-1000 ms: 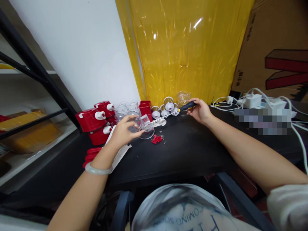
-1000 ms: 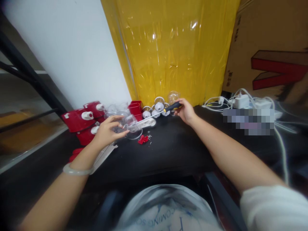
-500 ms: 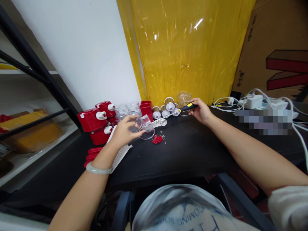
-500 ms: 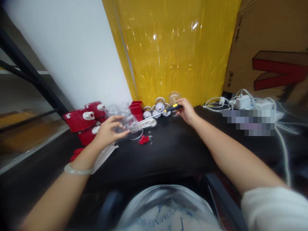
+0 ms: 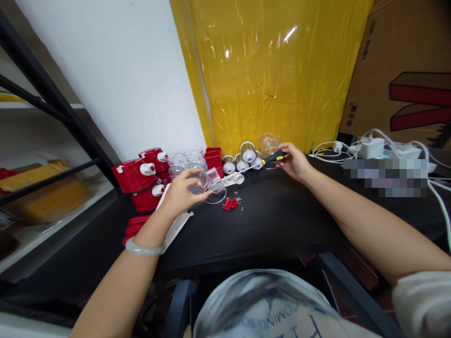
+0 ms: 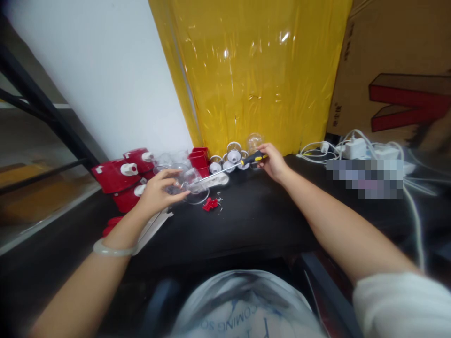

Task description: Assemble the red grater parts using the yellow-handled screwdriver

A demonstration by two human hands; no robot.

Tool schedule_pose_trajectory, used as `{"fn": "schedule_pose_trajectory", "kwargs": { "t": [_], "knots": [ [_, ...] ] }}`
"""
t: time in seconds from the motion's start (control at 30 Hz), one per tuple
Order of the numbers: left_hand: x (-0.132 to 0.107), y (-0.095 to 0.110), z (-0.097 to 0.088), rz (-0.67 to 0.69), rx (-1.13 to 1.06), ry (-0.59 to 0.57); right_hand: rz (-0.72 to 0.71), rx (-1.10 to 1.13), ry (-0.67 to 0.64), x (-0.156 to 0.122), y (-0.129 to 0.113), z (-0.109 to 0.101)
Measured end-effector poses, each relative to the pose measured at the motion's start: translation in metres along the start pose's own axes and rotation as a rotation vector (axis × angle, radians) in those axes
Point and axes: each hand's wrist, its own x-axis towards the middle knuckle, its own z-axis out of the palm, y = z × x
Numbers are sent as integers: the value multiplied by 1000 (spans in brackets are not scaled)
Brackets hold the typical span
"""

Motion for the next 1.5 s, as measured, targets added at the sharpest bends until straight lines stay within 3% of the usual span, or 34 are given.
{"fn": "schedule_pose_trajectory", "kwargs": {
  "t": [0.13,0.4,0.67,0.83,0.97,1.13,1.33,1.5],
  "knots": [
    [0,-1,1,9,-5,7,-16,39,-27,0,0,0],
    [1,-1,0,0,-12,-4,-61,-167,-5,4,5,-2],
    [1,-1,0,-15,-18,-5,54,3,-24,-1,-1,-1],
    [0,-1,0,-8,-18,0,53,45,-17,-1,0,-2],
    [0,-1,0,-4,-20,-8,-8,-67,22,5,5,-4],
    [0,-2,-1,5,-13,-8,-71,-234,-19,9,12,-8],
    [0,-1,-1,0,-20,-5,18,-131,25,5,8,-3],
    [1,0,-1,-20,-27,-7,93,43,-23,0,1,-2]
  ]
}}
